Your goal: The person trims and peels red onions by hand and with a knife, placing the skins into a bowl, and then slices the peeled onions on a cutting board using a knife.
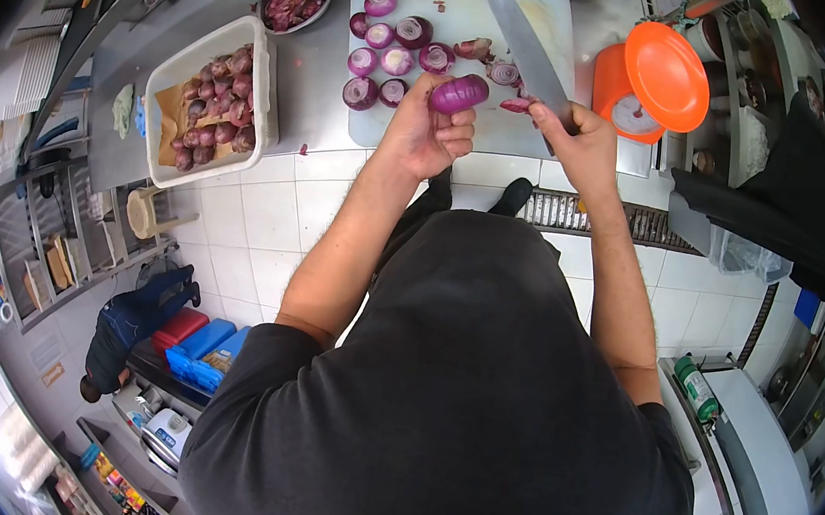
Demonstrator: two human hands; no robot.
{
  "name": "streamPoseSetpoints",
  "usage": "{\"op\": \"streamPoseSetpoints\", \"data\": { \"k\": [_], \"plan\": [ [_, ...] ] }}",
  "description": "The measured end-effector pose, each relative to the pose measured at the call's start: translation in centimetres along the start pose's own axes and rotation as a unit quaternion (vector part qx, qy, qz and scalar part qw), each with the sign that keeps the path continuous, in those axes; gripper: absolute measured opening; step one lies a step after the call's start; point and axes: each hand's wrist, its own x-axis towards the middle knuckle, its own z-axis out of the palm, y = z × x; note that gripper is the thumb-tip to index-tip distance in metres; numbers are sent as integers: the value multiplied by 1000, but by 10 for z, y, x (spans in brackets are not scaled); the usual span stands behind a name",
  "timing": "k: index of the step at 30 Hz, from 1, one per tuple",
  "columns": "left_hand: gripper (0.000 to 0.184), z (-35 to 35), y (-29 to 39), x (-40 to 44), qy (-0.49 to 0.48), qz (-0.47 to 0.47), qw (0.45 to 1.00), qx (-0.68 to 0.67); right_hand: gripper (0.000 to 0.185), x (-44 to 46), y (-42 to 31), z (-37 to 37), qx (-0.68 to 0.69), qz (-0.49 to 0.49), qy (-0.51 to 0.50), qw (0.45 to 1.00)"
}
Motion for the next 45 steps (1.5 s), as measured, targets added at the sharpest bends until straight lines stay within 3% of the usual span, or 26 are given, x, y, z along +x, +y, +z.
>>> {"op": "streamPoseSetpoints", "data": {
  "k": [3, 6, 8, 10, 13, 14, 18, 23, 26, 29, 32, 33, 35, 38, 41, 45],
  "plan": [
    [28, -7, -2, -2, -14, -3, 999, -40, 52, 2, -2, -2, 11, 12, 8, 1000],
    [24, -8, -4, -2, 45, 30, 999, -6, 61, 16, 6, -4, -51, 80, 5, 995],
    [21, -12, -15, 5, 167, 112, 969, 142, 68, 29, 23, -2, -97, 109, 8, 989],
    [25, -35, -23, 14, 251, 177, 886, 347, 74, 42, 39, -1, -138, 128, 12, 982],
    [32, -65, -38, 17, 268, 270, 634, 673, 77, 56, 58, 1, -175, 145, 2, 974],
    [36, -76, -40, 19, 260, 305, 582, 708, 77, 61, 64, 1, -174, 150, -7, 973],
    [36, -76, -31, 9, 286, 302, 537, 734, 63, 62, 78, 4, -157, 101, 15, 982],
    [39, -63, -27, -3, 318, 307, 461, 770, 45, 45, 49, -4, -252, 104, -29, 962],
    [39, -55, -28, 6, 302, 401, 340, 796, 35, 40, 56, -6, -244, 64, -26, 967],
    [56, -45, -43, 31, 201, 463, 406, 762, 28, 33, 67, -11, -223, 27, -16, 974],
    [79, -18, -54, 63, 177, 459, 436, 754, 25, 22, 77, -19, -201, 15, -2, 979],
    [86, -18, -56, 76, 194, 450, 427, 760, 25, 19, 80, -20, -195, 12, 6, 981],
    [98, -24, -58, 101, 227, 430, 408, 772, 29, 13, 84, -20, -81, 101, -2, 992],
    [105, -29, -62, 120, 231, 419, 404, 779, 37, 0, 78, -21, 1, 178, -19, 984],
    [104, -24, -58, 136, 212, 469, 448, 731, 43, -13, 85, -14, 29, 202, -16, 979],
    [80, -14, -54, 156, 180, 479, 470, 719, 43, -31, 86, 10, 10, 184, -21, 983]
  ]
}}
